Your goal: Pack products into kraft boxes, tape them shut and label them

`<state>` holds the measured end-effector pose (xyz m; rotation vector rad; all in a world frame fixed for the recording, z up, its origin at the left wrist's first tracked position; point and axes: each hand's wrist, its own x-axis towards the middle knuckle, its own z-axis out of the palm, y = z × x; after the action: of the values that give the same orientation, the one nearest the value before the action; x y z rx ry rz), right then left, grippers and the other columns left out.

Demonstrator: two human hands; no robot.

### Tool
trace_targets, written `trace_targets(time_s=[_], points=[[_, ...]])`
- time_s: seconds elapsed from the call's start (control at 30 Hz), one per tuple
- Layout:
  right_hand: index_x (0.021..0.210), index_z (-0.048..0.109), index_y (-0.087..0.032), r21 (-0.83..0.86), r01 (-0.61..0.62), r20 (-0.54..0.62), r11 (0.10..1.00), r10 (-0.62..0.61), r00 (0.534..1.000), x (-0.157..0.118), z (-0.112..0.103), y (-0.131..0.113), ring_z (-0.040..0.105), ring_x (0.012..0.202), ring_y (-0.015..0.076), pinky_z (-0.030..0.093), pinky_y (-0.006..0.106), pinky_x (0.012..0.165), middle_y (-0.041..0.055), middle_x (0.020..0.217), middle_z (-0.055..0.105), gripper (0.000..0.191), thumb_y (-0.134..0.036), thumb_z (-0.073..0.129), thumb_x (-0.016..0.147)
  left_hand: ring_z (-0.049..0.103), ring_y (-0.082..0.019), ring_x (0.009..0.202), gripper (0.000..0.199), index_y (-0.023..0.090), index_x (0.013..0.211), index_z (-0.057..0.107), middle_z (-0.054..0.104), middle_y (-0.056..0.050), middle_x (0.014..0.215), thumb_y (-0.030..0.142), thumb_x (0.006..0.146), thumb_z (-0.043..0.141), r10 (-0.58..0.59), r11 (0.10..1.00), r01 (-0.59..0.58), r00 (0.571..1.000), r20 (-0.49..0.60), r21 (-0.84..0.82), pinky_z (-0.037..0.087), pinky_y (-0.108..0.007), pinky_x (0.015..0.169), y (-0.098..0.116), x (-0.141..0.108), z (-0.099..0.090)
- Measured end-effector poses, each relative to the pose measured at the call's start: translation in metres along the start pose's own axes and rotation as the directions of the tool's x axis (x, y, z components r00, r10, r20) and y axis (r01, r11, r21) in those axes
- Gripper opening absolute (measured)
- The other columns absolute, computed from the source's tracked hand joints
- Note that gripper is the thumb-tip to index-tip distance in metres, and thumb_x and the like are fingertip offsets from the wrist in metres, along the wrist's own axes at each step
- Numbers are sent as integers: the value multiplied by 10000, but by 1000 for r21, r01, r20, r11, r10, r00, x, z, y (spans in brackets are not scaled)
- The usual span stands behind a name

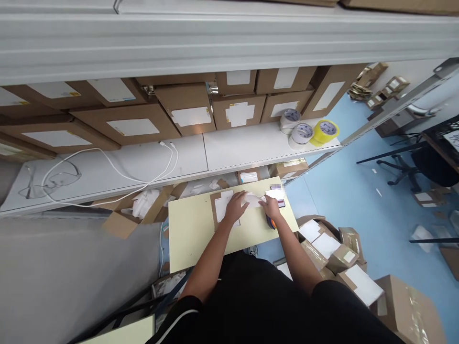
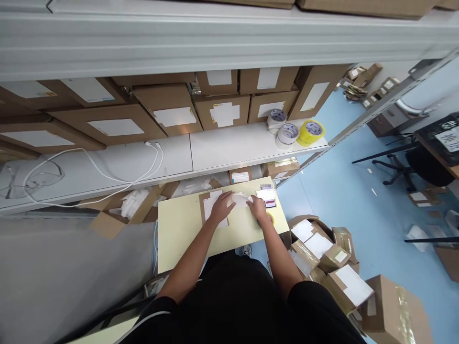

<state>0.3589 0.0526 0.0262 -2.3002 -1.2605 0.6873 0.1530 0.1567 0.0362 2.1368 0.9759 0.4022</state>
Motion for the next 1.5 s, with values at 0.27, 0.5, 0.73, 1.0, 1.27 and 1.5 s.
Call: trace_targets(time_s=[0.27,0.5,0.73,1.0,1.27,1.5], points=[[1002,701,-242,204,37,-137,978,-8,991,-23,-8,-3,667,796,272,479,323,747,60,837,747,151,-261,616,879,655,-281,1098,391,248,1197,725,742,-70,1074,218,821,827,107,994,-106,993,-46,25,530,-431,999,48,22,20],[1119,728,-223,320,60,-165,945,-7,986,-33,-17,1,714,876,290,557,391,827,81,948,784,327,-235,566,835,628,-256,1108,207,259,1002,768,713,-63,1103,285,817,858,215,976,-218,973,-86,-21,532,-379,970,69,29,25],[1590,452,-281,513,194,-45,836,-200,979,-43,-36,-2,566,1403,279,458,466,1159,100,1557,568,898,-153,602,715,646,-232,977,177,255,1048,794,753,-32,907,181,913,705,231,973,-230,946,227,-31,516,-388,928,72,35,1],[1408,665,-296,461,315,116,830,-409,905,-34,-66,-13,263,1611,322,209,571,1301,48,1729,326,710,-135,628,718,693,-223,994,324,258,962,814,776,-43,1074,124,909,524,269,960,-276,882,387,-41,541,-334,901,69,29,-43],[1341,688,-294,598,261,158,758,-431,889,-22,-73,-26,368,1563,299,282,517,1270,55,1644,478,595,-206,655,753,691,-237,987,329,262,977,831,777,-45,1010,167,851,542,243,970,-220,883,401,-104,542,-349,941,75,23,-70],[865,688,-217,796,-12,183,605,-222,958,-21,-65,-18,700,929,238,548,377,842,57,998,774,240,-361,801,709,655,-207,831,307,179,884,783,715,-58,932,396,927,571,156,954,-45,918,365,-296,519,-310,773,80,16,-87]])
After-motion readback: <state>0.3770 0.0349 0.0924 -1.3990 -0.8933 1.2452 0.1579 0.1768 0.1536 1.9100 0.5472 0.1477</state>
